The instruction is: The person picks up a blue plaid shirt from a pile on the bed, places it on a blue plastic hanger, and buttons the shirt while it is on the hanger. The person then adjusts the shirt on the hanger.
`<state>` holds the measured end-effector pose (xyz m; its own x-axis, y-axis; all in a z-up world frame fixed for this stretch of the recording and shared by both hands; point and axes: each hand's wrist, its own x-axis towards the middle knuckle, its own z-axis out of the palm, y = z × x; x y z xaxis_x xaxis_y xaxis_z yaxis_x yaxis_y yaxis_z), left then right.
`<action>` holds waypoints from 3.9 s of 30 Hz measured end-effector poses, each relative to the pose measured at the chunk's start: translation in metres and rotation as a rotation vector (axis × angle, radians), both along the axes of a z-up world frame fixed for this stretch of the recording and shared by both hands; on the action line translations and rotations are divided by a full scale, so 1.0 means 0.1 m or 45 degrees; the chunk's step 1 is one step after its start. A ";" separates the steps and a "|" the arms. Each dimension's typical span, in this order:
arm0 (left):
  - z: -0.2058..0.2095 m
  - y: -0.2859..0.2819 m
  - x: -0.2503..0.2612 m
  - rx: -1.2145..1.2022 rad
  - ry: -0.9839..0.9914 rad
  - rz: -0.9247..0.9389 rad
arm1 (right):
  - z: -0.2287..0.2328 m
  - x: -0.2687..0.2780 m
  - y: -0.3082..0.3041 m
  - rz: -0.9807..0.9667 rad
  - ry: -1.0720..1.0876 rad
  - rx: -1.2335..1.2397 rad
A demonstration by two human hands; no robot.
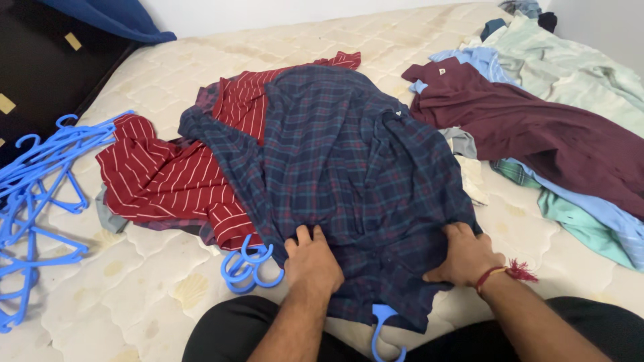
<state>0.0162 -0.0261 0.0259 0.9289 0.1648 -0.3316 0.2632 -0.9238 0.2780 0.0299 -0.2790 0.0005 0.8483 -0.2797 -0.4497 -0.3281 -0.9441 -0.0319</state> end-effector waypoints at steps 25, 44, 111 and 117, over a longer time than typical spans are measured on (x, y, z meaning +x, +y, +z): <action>-0.07 0.01 -0.05 0.039 0.263 -0.221 | -0.02 -0.20 0.12 0.361 -0.133 0.341; -0.24 -0.17 0.24 -0.357 -0.316 -0.027 | -0.45 0.06 0.59 0.616 -0.942 1.141; -0.25 -0.24 0.35 -1.239 -0.290 0.331 | -0.23 0.18 0.57 0.038 -0.653 1.614; -0.28 -0.22 0.50 -1.071 -0.300 0.299 | -0.30 0.27 0.64 -0.095 -0.556 1.802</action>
